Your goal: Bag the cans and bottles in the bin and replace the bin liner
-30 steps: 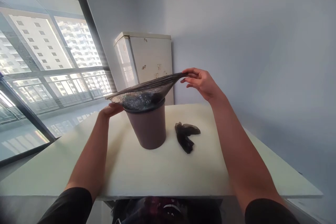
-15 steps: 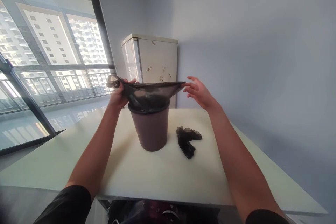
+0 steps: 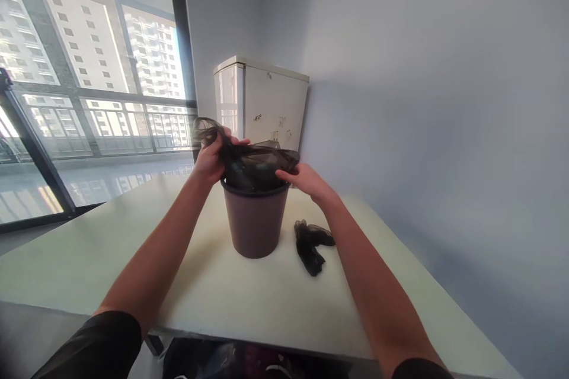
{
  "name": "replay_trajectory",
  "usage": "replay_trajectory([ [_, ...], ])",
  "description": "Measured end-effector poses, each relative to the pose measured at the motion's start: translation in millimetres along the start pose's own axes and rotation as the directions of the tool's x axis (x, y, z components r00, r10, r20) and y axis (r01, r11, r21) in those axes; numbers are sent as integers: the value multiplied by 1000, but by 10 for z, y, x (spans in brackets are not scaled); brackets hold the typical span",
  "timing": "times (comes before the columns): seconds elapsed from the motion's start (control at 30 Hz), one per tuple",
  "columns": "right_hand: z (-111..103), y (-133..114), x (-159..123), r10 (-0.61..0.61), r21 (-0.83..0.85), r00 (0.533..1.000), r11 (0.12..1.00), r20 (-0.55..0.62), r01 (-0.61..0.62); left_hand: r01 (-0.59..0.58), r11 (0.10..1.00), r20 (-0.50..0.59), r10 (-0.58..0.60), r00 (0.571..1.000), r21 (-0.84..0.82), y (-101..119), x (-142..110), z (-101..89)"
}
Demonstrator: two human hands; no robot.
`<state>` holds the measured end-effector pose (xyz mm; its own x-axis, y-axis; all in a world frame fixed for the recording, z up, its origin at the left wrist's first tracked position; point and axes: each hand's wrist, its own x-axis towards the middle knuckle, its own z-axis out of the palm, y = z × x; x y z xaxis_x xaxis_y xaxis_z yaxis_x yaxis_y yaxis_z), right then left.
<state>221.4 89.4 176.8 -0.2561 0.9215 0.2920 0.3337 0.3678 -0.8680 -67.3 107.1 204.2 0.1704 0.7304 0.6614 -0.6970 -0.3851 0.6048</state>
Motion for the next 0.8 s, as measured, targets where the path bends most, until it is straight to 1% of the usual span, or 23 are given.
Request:
replay_trajectory([
  [0.07,64,-64,43,-25,-78,991,997,-132,14,3,1000,16,-3,1000,-2,23,-32,57],
  [0.1,82,-86,71,-39,-91,985,996,-171,23,-2,1000,27,3,1000,-7,32,-47,87],
  [0.17,93,-125,133,-61,-93,977,995,-203,43,-18,1000,52,19,998,-16,44,-73,156],
  [0.23,86,-174,190,-62,-36,976,998,-207,56,-26,999,51,27,998,-21,53,-87,235],
  [0.27,82,-205,211,-54,26,972,998,-229,62,-31,999,29,31,999,-28,61,-89,273],
  [0.3,78,-241,226,-48,96,959,992,-279,78,-42,998,-9,42,999,-46,73,-86,308],
  [0.33,77,-281,231,-51,164,936,980,-348,115,-62,995,-55,58,997,-74,91,-79,336],
  [0.37,78,-325,227,-69,225,905,958,-420,178,-87,990,-103,76,992,-108,115,-70,354],
  [0.4,80,-373,212,-106,269,869,927,-484,263,-110,984,-147,88,985,-143,144,-59,363],
  [0.47,90,-472,153,-220,319,809,838,-546,443,-139,969,-209,95,973,-205,203,-35,351],
  [0.5,97,-520,113,-272,352,794,785,-544,510,-150,962,-228,97,969,-227,227,-24,335],
  [0.57,111,-604,24,-329,430,795,702,-509,567,-165,952,-248,100,964,-257,253,-7,294],
  [0.6,116,-636,-18,-332,464,805,682,-491,565,-170,948,-255,101,962,-269,255,-2,275],
  [0.67,119,-677,-83,-312,518,836,671,-451,530,-153,948,-256,80,963,-278,242,2,253],
  [0.73,106,-697,-124,-296,564,871,671,-391,482,-92,962,-239,29,971,-257,220,-1,254],
  [0.8,82,-711,-153,-309,607,891,653,-332,453,-13,982,-185,-22,982,-189,199,-14,274],
])
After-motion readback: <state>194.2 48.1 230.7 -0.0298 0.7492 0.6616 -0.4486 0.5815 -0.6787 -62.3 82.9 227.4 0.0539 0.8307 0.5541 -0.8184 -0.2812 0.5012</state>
